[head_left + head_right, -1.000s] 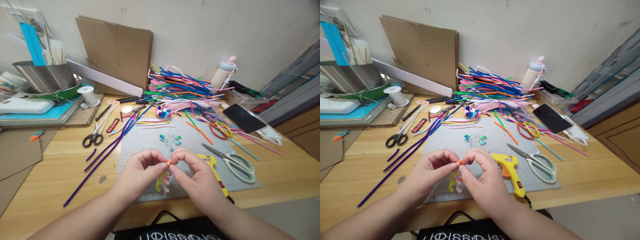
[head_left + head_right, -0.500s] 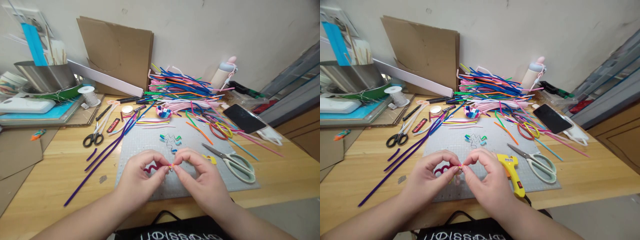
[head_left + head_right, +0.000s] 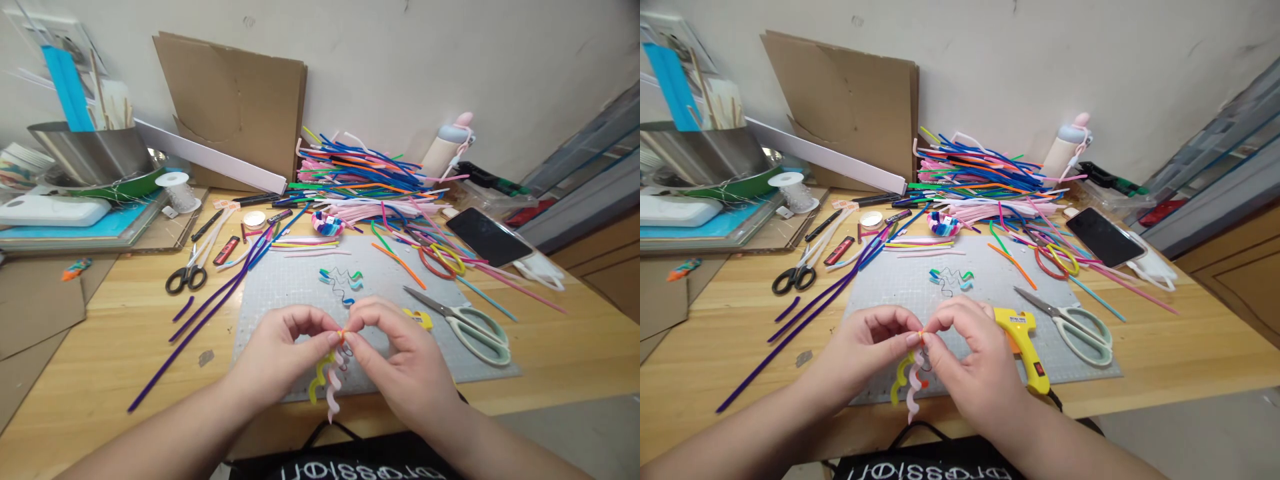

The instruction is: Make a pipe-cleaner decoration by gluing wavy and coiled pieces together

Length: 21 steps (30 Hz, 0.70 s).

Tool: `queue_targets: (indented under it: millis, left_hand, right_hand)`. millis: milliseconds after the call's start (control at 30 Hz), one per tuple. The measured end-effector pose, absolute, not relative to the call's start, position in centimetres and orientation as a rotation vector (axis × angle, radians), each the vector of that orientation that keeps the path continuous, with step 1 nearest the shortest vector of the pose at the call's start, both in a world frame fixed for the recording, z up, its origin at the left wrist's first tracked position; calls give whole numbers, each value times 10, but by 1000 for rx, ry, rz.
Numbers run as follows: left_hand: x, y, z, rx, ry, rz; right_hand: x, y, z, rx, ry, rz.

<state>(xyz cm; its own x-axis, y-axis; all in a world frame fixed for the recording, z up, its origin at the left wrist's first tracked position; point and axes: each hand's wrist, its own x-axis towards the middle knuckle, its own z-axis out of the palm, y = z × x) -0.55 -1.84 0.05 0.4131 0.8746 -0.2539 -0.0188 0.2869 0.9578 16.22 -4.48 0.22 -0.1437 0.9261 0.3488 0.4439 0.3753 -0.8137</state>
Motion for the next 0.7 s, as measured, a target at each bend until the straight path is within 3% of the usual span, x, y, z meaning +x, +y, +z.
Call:
queue_targets:
  millis: [433, 700]
  left_hand:
    - [-6, -12, -3, 540, 761, 741]
    - [-8, -10, -3, 480, 736, 751]
  right_hand:
    - [164, -49, -9, -1128, -1499, 969]
    - [163, -51, -10, -1118, -1524, 947]
